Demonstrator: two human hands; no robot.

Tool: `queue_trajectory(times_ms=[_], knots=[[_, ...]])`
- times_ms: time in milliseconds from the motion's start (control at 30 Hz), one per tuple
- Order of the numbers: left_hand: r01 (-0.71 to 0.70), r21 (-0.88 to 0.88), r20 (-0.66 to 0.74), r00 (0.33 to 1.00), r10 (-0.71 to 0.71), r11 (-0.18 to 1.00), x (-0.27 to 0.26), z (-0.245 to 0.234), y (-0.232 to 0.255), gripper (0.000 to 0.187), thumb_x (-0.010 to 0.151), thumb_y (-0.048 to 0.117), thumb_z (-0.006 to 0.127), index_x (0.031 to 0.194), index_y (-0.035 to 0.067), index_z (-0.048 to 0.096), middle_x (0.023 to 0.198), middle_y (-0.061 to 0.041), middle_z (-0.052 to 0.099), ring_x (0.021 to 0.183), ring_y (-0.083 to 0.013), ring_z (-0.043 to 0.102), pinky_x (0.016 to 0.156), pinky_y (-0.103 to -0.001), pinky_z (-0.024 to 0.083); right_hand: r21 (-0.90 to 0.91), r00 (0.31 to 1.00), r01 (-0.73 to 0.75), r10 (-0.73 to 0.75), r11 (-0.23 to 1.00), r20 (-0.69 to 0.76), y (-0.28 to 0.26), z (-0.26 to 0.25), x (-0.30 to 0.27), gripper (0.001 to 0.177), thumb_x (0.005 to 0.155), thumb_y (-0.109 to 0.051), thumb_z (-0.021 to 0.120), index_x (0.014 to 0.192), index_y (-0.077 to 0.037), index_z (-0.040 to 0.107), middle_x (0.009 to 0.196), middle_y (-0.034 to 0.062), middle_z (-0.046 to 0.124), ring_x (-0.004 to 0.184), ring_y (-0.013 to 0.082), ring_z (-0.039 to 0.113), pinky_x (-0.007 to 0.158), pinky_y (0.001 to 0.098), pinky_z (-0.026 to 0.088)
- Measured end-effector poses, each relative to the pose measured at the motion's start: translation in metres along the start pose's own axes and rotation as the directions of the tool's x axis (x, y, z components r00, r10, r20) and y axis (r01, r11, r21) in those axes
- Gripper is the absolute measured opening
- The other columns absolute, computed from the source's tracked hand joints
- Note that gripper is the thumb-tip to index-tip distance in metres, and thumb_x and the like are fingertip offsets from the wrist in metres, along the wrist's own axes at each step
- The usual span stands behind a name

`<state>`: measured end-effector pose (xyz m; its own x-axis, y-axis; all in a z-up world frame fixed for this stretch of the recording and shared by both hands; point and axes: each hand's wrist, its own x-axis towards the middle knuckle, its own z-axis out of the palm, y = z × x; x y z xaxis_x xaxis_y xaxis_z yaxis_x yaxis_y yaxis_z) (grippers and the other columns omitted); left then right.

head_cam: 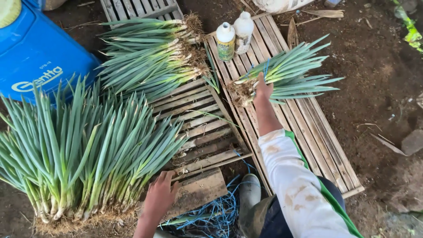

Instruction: The person gathers bunches of green onions from a pile on a wooden pallet and ties them together using blue plastic ties. The person then places the tied bundles onto the pallet.

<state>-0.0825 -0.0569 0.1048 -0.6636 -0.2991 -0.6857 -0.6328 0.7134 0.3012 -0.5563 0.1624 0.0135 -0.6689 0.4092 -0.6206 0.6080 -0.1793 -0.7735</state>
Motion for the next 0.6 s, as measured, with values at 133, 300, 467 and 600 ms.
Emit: queue_trajectory(times_ms=[133,300,467,600], knots=[[0.008,-0.014,-0.010,1.000,-0.008,1.000,0.006,0.005,-0.017,0.051,0.108,0.036,0.054,0.155,0.020,0.046,0.158,-0.004,0.052,0.138,-0.0257,0.059,0.123,-0.057,0.044,-0.040,0.999,-0.048,0.048,0.998,0.002,0.001,0.006,0.011,0.103,0.092,-0.047,0.083,0.171,-0.018,0.024,0.085,0.0006,0.059,0.053,0.0094,0.018,0.047,0.0308,0.019],[0.019,-0.037,0.007,1.000,-0.019,0.999,0.000,0.010,-0.037,0.039,0.110,0.033,0.050,0.145,0.016,0.053,0.138,-0.006,0.063,0.118,-0.0233,0.072,0.108,-0.048,0.061,-0.211,0.980,0.014,0.028,0.977,0.198,0.043,0.001,0.060,0.064,0.101,-0.039,0.083,0.065,-0.021,0.033,0.055,-0.0008,0.034,0.049,0.0125,0.017,0.048,0.0382,0.017],[-0.020,-0.019,-0.050,0.999,0.019,1.000,-0.030,0.002,-0.043,0.044,0.109,0.030,0.050,0.150,0.013,0.050,0.151,-0.010,0.058,0.130,-0.0301,0.066,0.112,-0.053,0.056,-0.429,0.988,0.023,0.045,0.903,0.146,0.100,-0.010,0.055,0.062,0.095,-0.035,0.078,0.149,-0.013,0.059,0.099,0.0052,0.059,0.081,0.0181,0.054,0.069,0.0340,0.042],[-0.100,-0.007,-0.083,0.992,0.099,0.995,-0.065,-0.032,-0.033,0.042,0.111,0.028,0.045,0.150,0.013,0.051,0.151,-0.012,0.059,0.132,-0.0335,0.064,0.111,-0.057,0.054,-0.243,0.961,-0.015,0.081,0.970,0.265,0.098,-0.031,-0.048,0.056,0.102,-0.013,0.065,0.156,-0.008,0.048,0.129,0.0209,0.074,0.112,0.0269,0.079,0.111,0.0484,0.050]])
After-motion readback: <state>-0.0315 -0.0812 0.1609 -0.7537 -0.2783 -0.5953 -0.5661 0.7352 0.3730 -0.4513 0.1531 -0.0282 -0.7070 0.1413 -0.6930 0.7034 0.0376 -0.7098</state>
